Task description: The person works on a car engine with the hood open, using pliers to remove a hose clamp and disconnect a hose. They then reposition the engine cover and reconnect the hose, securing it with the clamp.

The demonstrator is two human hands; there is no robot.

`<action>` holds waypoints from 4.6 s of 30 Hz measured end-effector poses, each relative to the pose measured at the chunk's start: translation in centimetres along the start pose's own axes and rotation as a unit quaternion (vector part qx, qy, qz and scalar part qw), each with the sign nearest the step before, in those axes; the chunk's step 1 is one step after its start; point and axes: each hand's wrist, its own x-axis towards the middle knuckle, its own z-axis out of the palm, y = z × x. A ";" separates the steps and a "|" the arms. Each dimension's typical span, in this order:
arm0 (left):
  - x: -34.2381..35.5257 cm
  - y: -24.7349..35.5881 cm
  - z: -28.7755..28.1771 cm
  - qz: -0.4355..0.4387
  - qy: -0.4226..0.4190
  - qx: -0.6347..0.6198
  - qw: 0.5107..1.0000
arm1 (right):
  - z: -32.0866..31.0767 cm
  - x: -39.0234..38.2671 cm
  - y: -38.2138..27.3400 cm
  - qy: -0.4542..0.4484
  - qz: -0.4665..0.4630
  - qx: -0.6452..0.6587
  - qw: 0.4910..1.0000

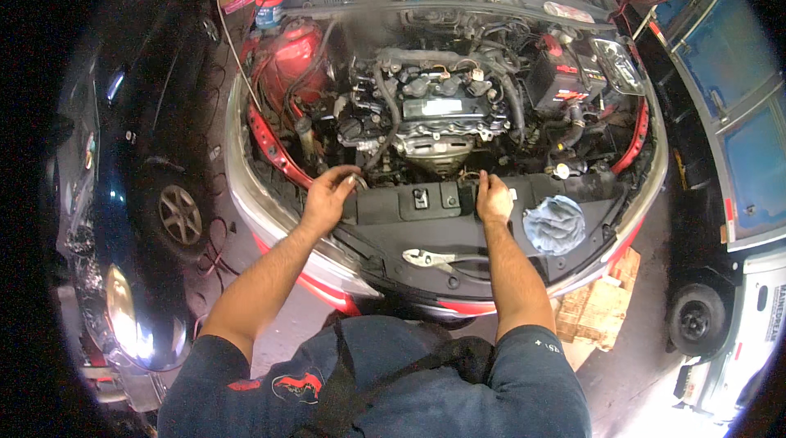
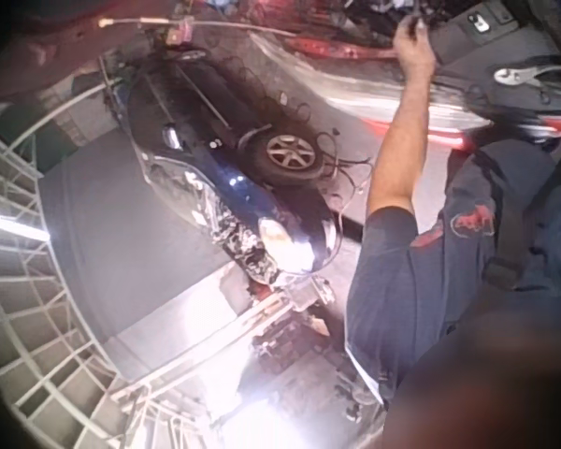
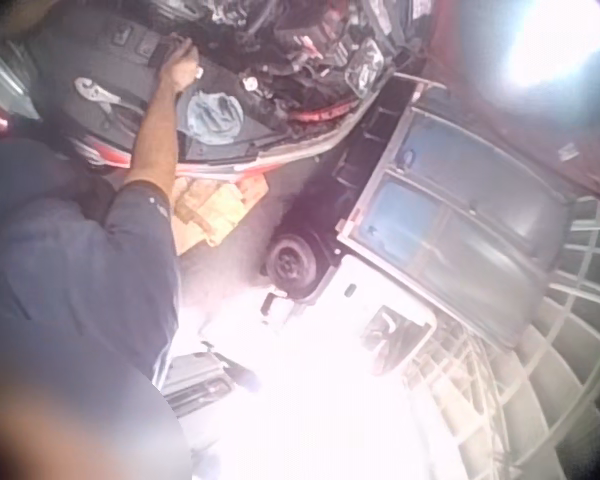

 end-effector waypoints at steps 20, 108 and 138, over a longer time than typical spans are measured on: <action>27.4 -5.8 -1.6 0.286 0.021 0.353 0.891 | 2.5 -0.4 0.2 0.083 -0.019 -0.118 0.989; 26.5 -7.3 1.6 0.238 0.177 0.375 0.879 | 0.9 -0.5 0.2 0.032 -0.047 -0.002 0.998; 26.4 -7.4 1.8 0.237 0.167 0.429 0.856 | 0.8 -0.4 0.1 0.025 -0.037 -0.006 0.999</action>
